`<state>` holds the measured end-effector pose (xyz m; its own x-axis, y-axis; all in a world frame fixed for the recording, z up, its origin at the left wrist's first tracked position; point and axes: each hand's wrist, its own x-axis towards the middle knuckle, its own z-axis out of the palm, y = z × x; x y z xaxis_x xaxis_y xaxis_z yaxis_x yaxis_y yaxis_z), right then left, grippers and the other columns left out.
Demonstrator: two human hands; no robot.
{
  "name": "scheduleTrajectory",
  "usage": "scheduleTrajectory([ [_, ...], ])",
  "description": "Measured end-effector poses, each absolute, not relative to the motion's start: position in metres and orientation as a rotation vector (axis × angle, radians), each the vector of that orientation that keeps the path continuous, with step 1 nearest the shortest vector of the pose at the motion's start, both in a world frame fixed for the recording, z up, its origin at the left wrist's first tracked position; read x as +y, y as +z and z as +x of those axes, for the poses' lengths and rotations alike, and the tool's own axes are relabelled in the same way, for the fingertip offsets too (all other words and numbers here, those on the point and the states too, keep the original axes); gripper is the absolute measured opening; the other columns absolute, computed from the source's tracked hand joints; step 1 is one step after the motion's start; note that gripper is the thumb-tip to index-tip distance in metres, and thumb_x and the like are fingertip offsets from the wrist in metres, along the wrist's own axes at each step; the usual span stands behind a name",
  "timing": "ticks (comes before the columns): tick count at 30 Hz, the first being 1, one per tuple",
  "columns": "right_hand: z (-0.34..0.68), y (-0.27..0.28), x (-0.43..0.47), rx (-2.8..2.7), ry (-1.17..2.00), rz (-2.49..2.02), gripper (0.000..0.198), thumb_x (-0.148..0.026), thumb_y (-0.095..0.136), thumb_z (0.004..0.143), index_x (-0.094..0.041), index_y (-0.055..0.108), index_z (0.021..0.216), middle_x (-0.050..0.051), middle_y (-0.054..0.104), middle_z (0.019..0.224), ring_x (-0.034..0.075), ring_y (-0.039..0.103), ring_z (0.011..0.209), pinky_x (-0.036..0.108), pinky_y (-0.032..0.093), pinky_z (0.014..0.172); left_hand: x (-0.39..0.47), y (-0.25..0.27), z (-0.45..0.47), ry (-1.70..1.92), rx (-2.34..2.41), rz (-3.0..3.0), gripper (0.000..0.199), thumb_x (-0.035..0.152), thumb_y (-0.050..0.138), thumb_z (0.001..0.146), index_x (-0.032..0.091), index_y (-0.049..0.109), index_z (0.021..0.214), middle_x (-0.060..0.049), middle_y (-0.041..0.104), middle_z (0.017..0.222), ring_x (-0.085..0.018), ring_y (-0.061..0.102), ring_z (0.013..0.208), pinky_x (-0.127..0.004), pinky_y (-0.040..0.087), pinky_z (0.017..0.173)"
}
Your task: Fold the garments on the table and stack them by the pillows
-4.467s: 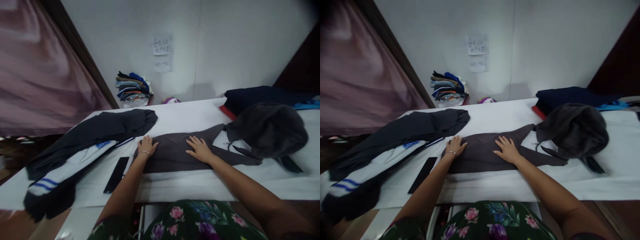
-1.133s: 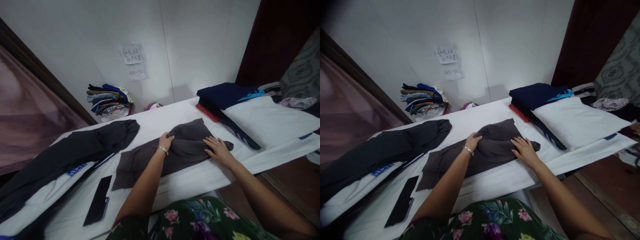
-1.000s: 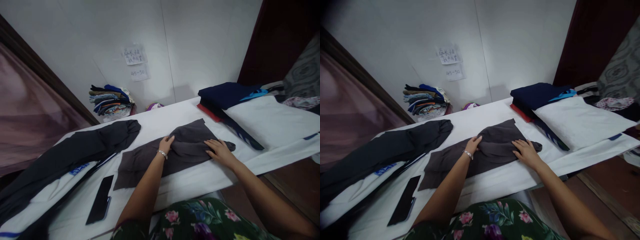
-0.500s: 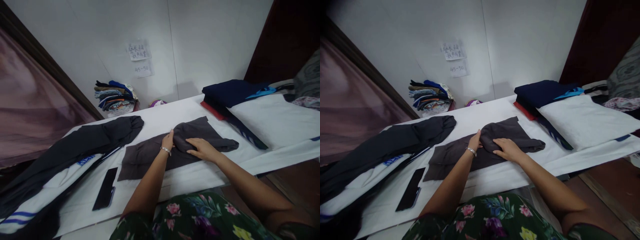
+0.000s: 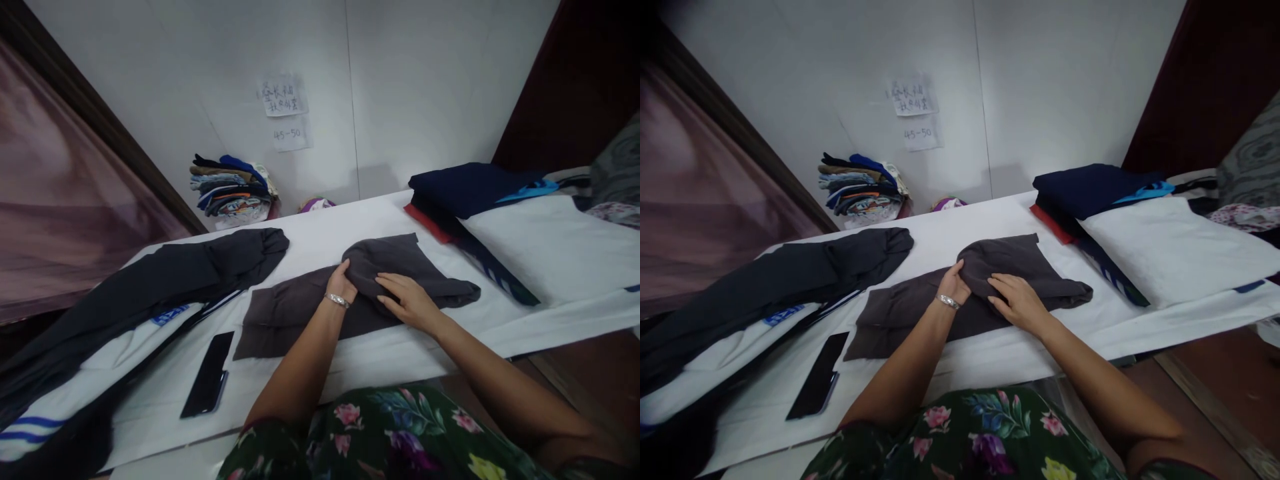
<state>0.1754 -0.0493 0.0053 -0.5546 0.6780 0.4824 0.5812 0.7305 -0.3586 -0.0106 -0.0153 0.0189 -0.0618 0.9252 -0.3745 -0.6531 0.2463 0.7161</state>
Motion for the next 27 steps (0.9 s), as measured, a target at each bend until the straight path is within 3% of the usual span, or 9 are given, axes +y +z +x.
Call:
scheduleTrajectory([
  [6, 0.174, -0.011, -0.048, -2.617, 0.336, -1.013, 0.046, -0.038, 0.05, 0.09, -0.017, 0.055, 0.13, 0.014, 0.054, 0.134, 0.028, 0.051, 0.121, 0.045, 0.041, 0.101, -0.015, -0.01, -0.026, 1.262, 1.502, 0.595, 0.027, 0.015, 0.048, 0.085, 0.013, 0.06, 0.109, -0.011, 0.07, 0.104, -0.019, 0.068, 0.089, -0.033, 0.056, 0.076],
  [11, 0.171, -0.01, -0.046, -2.611, 0.328, -1.012, 0.045, -0.041, 0.046, 0.091, -0.02, 0.056, 0.13, 0.013, 0.056, 0.131, 0.027, 0.052, 0.12, 0.044, 0.041, 0.099, -0.018, 0.016, -0.023, 1.311, 1.82, 1.233, 0.042, 0.006, 0.051, 0.078, 0.015, 0.057, 0.118, -0.011, 0.058, 0.127, -0.02, 0.053, 0.119, -0.036, 0.04, 0.104],
  [15, 0.162, -0.009, -0.049, -2.625, 0.291, -1.01, 0.042, -0.035, 0.048, 0.09, -0.019, 0.057, 0.128, 0.015, 0.058, 0.127, 0.028, 0.054, 0.115, 0.046, 0.042, 0.097, -0.023, 0.038, -0.005, 1.048, 1.738, 2.195, 0.04, 0.024, 0.049, 0.088, 0.024, 0.053, 0.128, -0.005, 0.043, 0.144, -0.022, 0.031, 0.136, -0.042, 0.019, 0.116],
  [18, 0.16, -0.011, -0.055, -2.648, 0.259, -1.013, 0.044, -0.034, 0.052, 0.088, -0.018, 0.055, 0.13, 0.016, 0.056, 0.129, 0.029, 0.051, 0.118, 0.048, 0.039, 0.099, -0.017, 0.026, 0.003, 0.587, 1.744, 2.363, 0.047, 0.042, 0.047, 0.09, 0.025, 0.049, 0.133, -0.005, 0.034, 0.151, -0.026, 0.021, 0.141, -0.049, 0.008, 0.116],
  [23, 0.192, -0.001, -0.062, -2.542, 0.034, -1.056, 0.041, -0.04, 0.047, 0.092, -0.021, 0.058, 0.126, 0.012, 0.058, 0.13, 0.029, 0.042, 0.129, 0.055, 0.02, 0.109, -0.005, -0.013, -0.004, 0.342, 1.921, 2.236, 0.058, 0.049, 0.039, 0.091, 0.019, 0.041, 0.14, -0.009, 0.026, 0.154, -0.027, 0.017, 0.142, -0.052, 0.01, 0.115],
  [27, 0.245, -0.005, -0.053, -2.249, -0.163, -1.386, 0.045, -0.044, 0.04, 0.093, -0.021, 0.055, 0.129, 0.012, 0.048, 0.14, 0.031, 0.033, 0.135, 0.057, 0.019, 0.108, -0.007, -0.019, -0.007, 0.391, 1.949, 2.256, 0.056, 0.049, 0.039, 0.091, 0.023, 0.042, 0.14, -0.007, 0.028, 0.153, -0.026, 0.017, 0.142, -0.05, 0.01, 0.115],
])
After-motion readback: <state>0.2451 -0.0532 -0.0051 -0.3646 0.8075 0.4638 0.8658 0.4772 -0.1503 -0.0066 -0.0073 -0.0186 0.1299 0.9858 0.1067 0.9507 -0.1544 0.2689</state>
